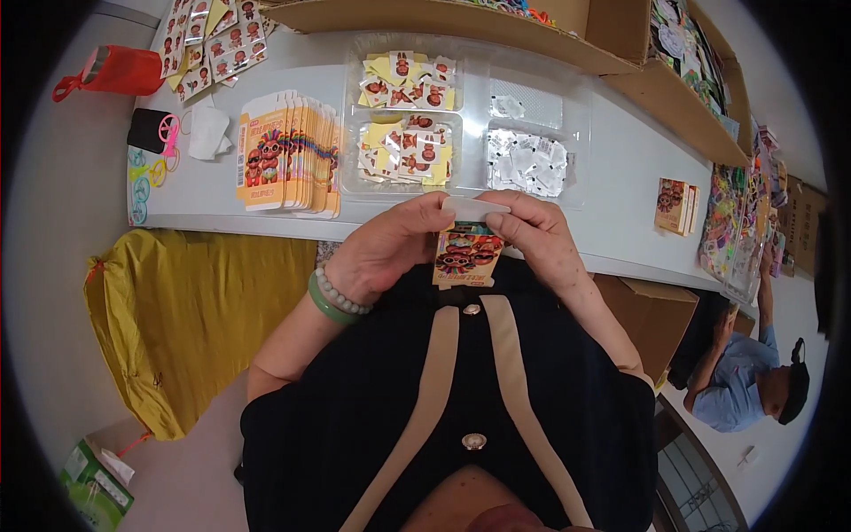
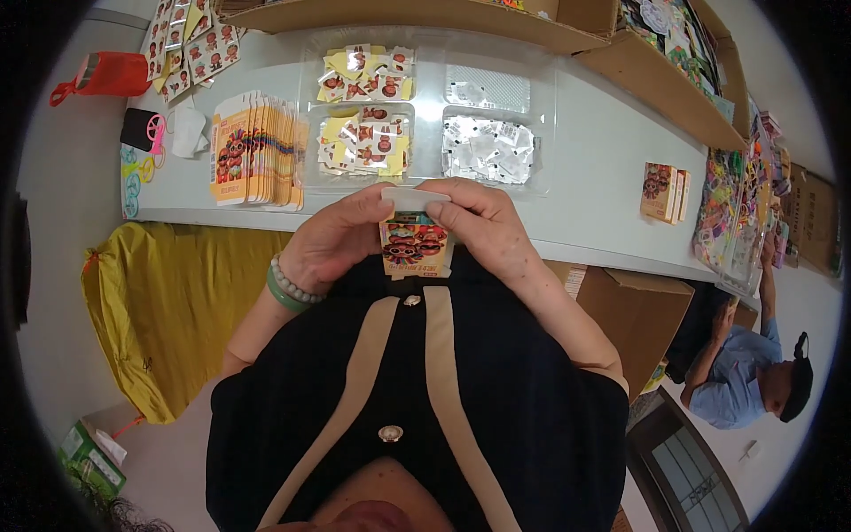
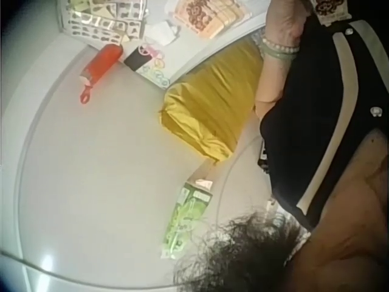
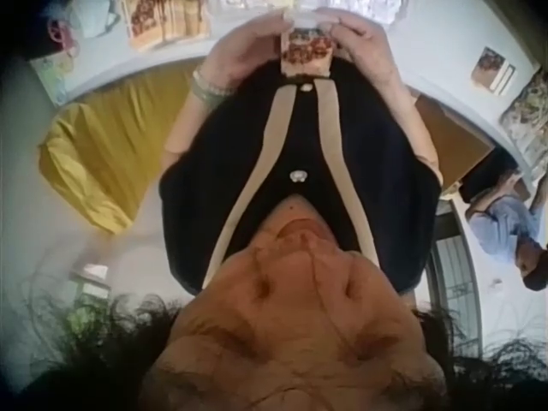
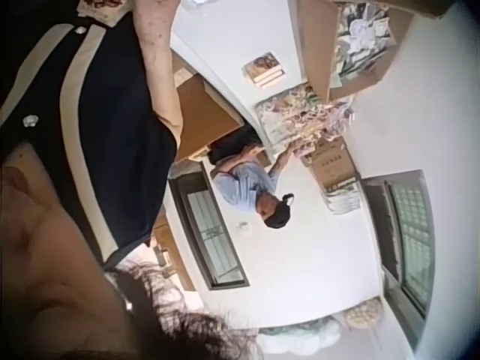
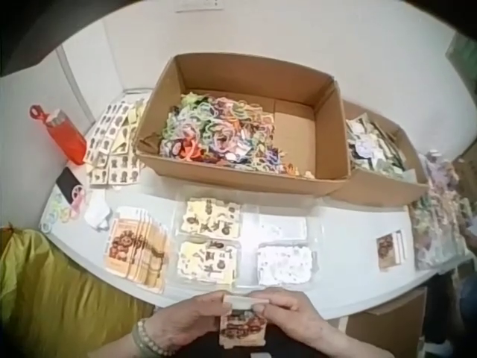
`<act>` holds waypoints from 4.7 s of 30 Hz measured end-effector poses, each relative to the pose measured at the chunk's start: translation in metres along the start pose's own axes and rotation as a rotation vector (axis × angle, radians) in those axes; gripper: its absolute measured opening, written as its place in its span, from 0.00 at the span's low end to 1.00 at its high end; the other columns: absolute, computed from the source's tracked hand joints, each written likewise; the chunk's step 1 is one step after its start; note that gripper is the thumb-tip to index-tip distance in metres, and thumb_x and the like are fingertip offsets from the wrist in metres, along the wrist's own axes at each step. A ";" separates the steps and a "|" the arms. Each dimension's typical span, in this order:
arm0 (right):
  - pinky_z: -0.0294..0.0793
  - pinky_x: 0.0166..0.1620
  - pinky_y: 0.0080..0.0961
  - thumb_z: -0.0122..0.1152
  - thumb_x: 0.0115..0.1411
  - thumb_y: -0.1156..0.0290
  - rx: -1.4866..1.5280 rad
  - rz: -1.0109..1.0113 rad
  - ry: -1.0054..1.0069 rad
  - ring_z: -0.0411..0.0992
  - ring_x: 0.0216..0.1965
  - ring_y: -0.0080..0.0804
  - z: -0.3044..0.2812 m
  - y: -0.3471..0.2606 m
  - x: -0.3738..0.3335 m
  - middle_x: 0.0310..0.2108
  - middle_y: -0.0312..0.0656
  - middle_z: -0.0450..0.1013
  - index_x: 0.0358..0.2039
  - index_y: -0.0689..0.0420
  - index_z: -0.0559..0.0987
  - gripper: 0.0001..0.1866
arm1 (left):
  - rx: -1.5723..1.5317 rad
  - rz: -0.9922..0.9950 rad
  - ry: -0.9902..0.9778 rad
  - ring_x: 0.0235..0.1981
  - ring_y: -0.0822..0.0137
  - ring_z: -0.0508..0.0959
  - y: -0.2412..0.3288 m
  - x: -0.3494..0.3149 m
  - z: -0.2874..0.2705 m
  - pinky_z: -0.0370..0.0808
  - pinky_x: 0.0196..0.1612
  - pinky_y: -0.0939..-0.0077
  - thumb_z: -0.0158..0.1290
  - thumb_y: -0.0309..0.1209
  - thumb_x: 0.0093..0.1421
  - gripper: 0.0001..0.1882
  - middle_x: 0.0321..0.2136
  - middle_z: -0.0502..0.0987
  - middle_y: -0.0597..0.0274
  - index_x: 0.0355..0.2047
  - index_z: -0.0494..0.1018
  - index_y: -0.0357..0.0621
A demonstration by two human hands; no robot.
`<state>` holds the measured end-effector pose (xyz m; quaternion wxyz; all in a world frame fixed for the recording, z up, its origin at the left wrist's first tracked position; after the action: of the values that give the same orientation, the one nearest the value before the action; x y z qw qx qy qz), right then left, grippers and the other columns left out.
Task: Sorting and placing sticker card sets into small plastic packaging sleeves.
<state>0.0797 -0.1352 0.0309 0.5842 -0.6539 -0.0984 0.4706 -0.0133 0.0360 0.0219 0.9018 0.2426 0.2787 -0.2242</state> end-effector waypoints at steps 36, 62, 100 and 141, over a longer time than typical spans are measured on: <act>0.67 0.32 0.17 0.55 0.57 0.78 -0.410 -0.210 0.034 0.67 0.28 0.21 0.010 -0.015 0.003 0.27 0.37 0.72 0.32 0.64 0.77 0.04 | 0.696 0.451 -0.027 0.34 0.79 0.72 0.004 -0.003 -0.008 0.70 0.39 0.85 0.50 0.22 0.60 0.08 0.32 0.76 0.66 0.39 0.75 0.33; 0.71 0.43 0.24 0.58 0.55 0.78 -0.413 -0.246 0.034 0.72 0.41 0.29 0.008 0.004 -0.014 0.41 0.44 0.73 0.49 0.60 0.70 0.20 | 0.991 0.799 0.120 0.40 0.65 0.77 -0.013 -0.006 -0.021 0.72 0.43 0.76 0.54 0.20 0.54 0.09 0.37 0.78 0.53 0.36 0.77 0.35; 0.74 0.39 0.25 0.58 0.52 0.81 -1.037 -0.764 0.236 0.74 0.39 0.39 0.008 -0.032 0.038 0.43 0.47 0.72 0.37 0.61 0.77 0.10 | 0.842 1.069 1.116 0.34 0.65 0.76 0.082 -0.077 -0.100 0.73 0.40 0.77 0.58 0.16 0.46 0.30 0.35 0.74 0.54 0.51 0.63 0.34; 0.60 0.58 0.42 0.62 0.46 0.76 -0.779 -0.895 0.132 0.55 0.59 0.57 0.015 -0.030 0.015 0.56 0.53 0.59 0.40 0.57 0.74 0.17 | 0.079 0.277 -0.281 0.59 0.56 0.62 -0.012 0.004 -0.030 0.60 0.61 0.55 0.56 0.51 0.54 0.43 0.58 0.60 0.57 0.62 0.50 0.45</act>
<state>0.0892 -0.1056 0.0504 0.4479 -0.7429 -0.4931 0.0662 -0.0283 0.0427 -0.0058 0.9439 0.2799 0.1049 -0.1404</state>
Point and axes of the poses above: each hand's wrist, its own x-axis towards the middle knuckle, its own z-axis out of the palm, y = z × x, the point moved 1 cm from there along x, towards the middle knuckle
